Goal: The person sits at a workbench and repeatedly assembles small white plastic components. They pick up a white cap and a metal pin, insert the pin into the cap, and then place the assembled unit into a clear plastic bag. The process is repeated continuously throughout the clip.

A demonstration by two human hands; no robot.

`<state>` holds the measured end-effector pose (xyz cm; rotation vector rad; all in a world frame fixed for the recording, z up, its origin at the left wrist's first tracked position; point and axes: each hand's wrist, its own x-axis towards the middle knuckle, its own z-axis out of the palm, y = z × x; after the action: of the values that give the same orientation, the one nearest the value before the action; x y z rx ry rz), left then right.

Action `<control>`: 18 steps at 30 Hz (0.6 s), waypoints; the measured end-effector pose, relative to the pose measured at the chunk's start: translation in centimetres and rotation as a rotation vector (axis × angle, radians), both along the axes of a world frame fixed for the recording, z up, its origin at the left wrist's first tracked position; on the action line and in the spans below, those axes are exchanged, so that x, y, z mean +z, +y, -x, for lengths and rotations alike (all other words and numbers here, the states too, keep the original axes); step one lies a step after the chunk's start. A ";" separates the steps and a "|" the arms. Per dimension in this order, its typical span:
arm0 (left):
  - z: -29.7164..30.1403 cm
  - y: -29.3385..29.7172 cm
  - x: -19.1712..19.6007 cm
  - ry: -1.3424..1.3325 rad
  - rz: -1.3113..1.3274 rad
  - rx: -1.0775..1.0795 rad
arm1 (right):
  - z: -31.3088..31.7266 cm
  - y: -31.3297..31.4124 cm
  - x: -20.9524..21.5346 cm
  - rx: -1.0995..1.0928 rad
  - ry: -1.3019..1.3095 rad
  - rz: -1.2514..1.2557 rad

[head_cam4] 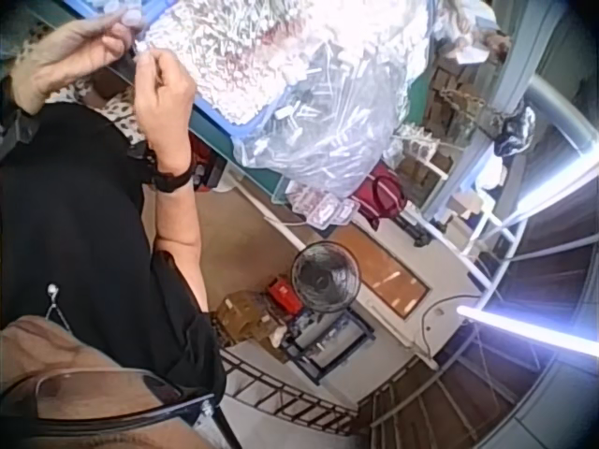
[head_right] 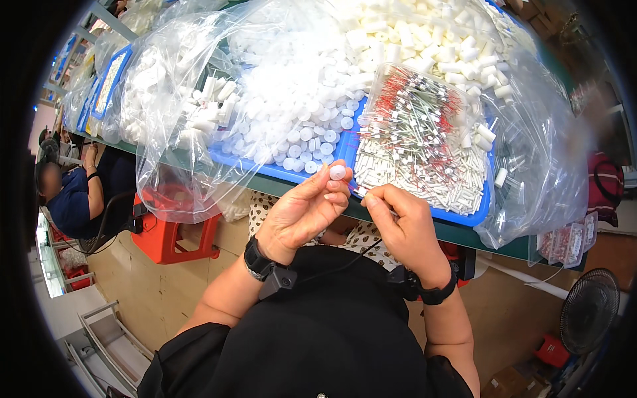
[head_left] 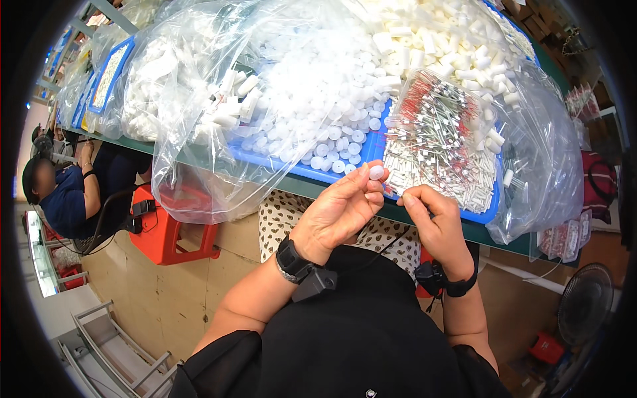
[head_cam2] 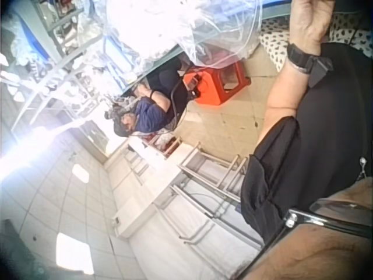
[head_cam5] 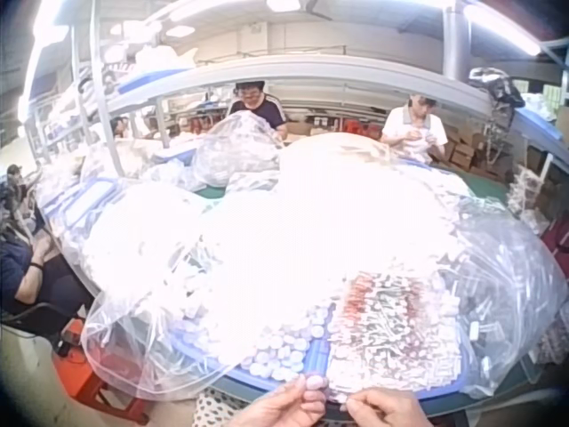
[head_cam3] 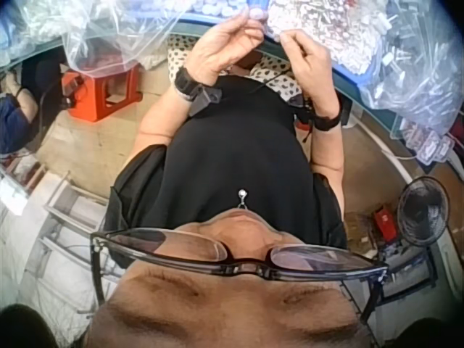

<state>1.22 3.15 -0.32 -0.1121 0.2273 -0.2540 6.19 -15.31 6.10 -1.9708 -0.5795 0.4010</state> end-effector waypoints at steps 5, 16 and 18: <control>-0.1 -0.1 0.2 0.014 0.042 -0.002 | -0.2 -0.1 -0.4 -0.052 -0.014 0.026; 0.0 -0.2 0.1 -0.005 -0.287 0.039 | -0.4 -0.3 -0.5 -0.059 -0.205 0.075; 0.0 -0.1 0.1 -0.024 -0.322 0.032 | -0.4 -0.3 -0.1 -0.071 -0.232 0.078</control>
<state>1.22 3.03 -0.21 0.2061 0.2395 -0.1845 6.55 -15.58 6.01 -2.1224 -0.6454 0.1531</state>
